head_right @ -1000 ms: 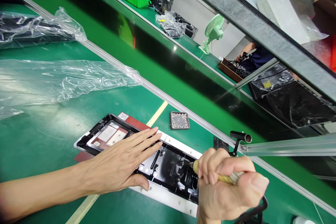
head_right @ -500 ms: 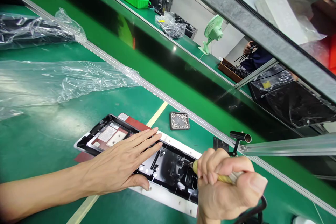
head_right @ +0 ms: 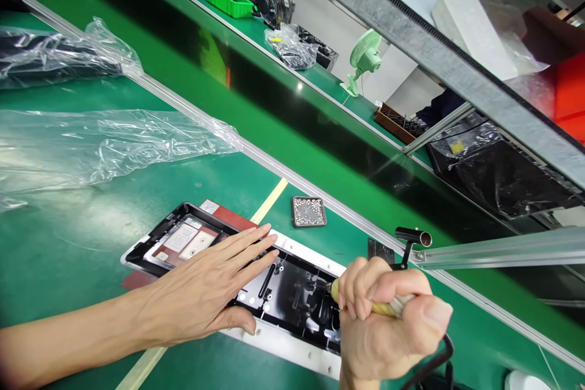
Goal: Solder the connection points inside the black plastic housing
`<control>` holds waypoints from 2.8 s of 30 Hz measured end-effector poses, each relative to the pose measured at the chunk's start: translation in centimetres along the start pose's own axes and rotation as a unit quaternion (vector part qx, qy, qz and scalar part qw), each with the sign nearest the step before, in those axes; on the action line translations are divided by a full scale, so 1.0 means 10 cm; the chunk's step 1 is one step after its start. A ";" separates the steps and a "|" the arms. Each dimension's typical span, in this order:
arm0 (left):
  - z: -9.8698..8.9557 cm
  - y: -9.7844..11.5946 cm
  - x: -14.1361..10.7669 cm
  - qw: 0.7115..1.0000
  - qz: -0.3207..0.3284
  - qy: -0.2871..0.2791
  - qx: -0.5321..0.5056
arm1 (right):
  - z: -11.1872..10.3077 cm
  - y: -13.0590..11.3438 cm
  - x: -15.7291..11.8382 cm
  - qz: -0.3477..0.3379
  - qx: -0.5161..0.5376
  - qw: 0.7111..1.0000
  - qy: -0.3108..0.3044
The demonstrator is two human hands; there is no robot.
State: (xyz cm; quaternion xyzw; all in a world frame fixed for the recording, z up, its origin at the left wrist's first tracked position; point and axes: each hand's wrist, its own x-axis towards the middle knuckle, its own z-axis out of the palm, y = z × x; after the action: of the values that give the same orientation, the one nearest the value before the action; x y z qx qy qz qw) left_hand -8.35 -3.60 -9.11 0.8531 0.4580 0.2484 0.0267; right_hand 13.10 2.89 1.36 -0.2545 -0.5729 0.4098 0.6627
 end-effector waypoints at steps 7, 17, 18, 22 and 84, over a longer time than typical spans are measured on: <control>-0.03 0.01 0.02 1.000 0.007 -0.009 0.021 | 0.01 -0.01 0.00 -0.009 -0.009 1.000 0.004; -0.03 0.01 0.01 1.000 0.001 -0.003 0.000 | 0.00 -0.01 0.00 0.003 0.002 1.000 0.002; -0.03 0.01 0.01 1.000 0.000 -0.005 0.001 | 0.01 -0.01 0.01 0.002 0.002 1.000 0.003; -0.03 0.01 0.01 1.000 -0.002 -0.007 0.000 | 0.01 -0.01 0.01 0.005 0.006 1.000 0.005; -0.02 0.02 0.02 0.999 0.017 -0.008 0.041 | -0.03 0.02 0.00 0.013 0.004 1.000 0.006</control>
State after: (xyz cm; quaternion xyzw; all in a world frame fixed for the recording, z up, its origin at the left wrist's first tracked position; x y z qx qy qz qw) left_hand -8.19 -3.59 -8.80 0.8632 0.4529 0.2230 -0.0092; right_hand 13.38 3.04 1.17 -0.2611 -0.5640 0.4191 0.6619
